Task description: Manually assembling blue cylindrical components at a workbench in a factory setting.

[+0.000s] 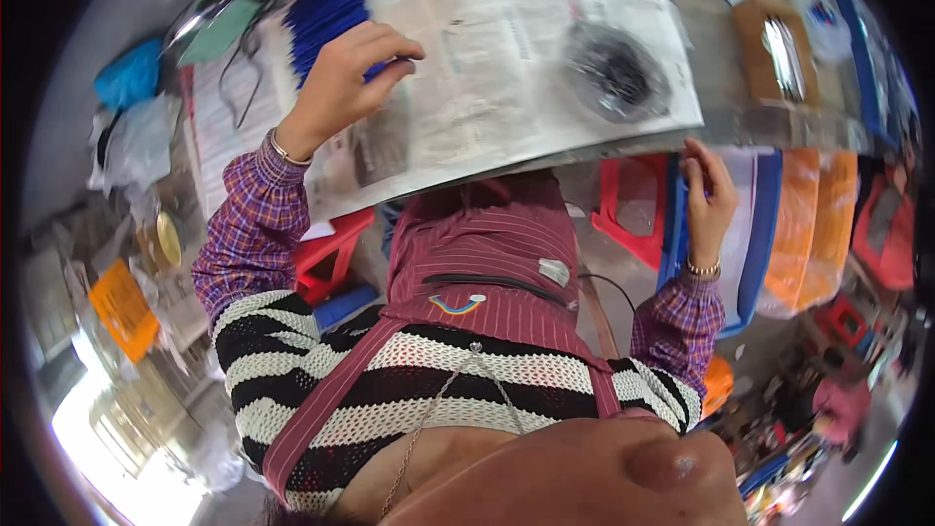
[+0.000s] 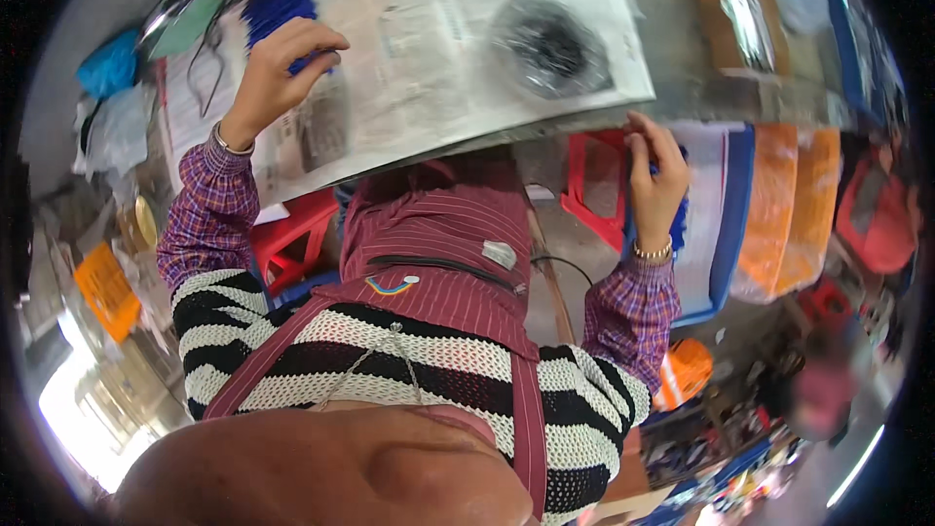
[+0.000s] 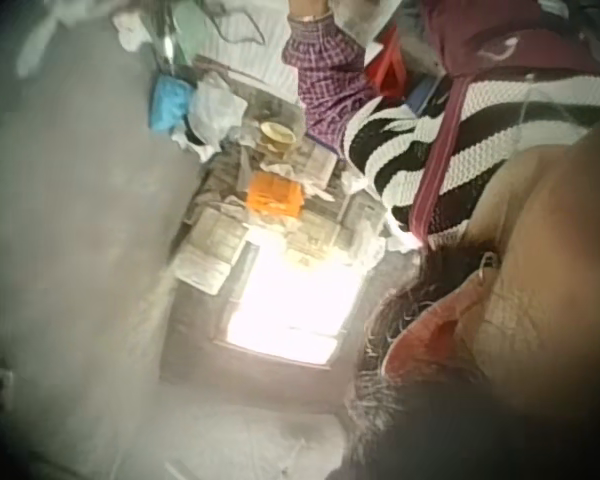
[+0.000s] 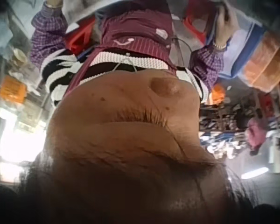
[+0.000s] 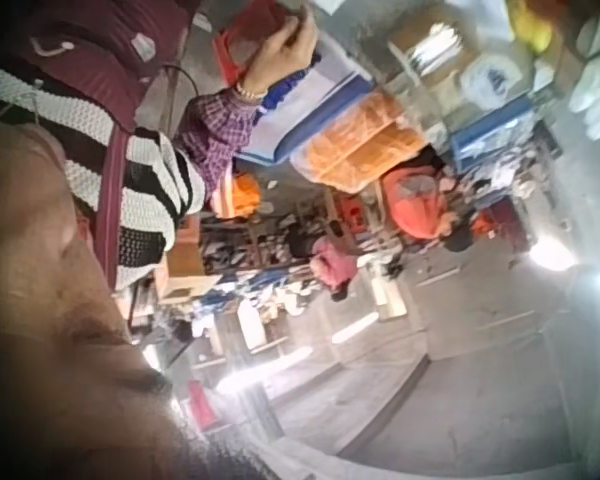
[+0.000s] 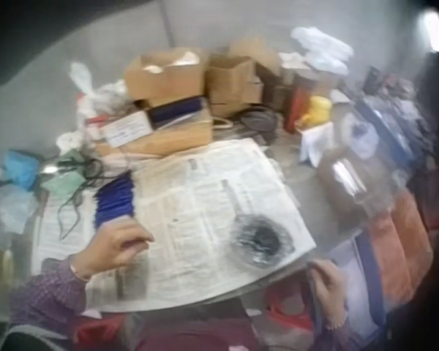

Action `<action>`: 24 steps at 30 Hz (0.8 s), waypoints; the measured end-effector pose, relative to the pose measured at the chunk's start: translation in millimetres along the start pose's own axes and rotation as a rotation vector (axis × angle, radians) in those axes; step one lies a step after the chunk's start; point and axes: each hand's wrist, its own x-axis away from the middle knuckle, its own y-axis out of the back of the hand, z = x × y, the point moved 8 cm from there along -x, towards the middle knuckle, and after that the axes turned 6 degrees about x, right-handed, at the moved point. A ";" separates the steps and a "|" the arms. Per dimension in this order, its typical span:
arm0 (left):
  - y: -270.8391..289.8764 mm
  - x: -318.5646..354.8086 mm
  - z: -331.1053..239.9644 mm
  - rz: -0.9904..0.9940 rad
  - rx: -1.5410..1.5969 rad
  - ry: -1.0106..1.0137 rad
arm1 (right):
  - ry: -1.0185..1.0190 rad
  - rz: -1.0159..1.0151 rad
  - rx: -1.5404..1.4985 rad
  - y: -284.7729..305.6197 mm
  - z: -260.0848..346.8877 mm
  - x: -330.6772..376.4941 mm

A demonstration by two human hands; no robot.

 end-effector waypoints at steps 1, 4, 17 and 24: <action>-14.6 -18.2 -15.2 0.050 0.018 -0.031 | 0.055 -0.019 0.061 10.5 -18.8 0.4; -52.1 -68.4 -57.7 0.088 0.011 -0.279 | 0.038 -0.072 0.242 23.7 -91.6 9.7; -140.9 -137.6 -71.4 0.200 -0.198 -0.320 | 0.276 0.329 0.569 -22.7 -166.6 -17.1; -136.6 -132.2 -67.4 0.215 -0.154 -0.294 | 0.277 0.130 0.489 -14.6 -160.9 -8.3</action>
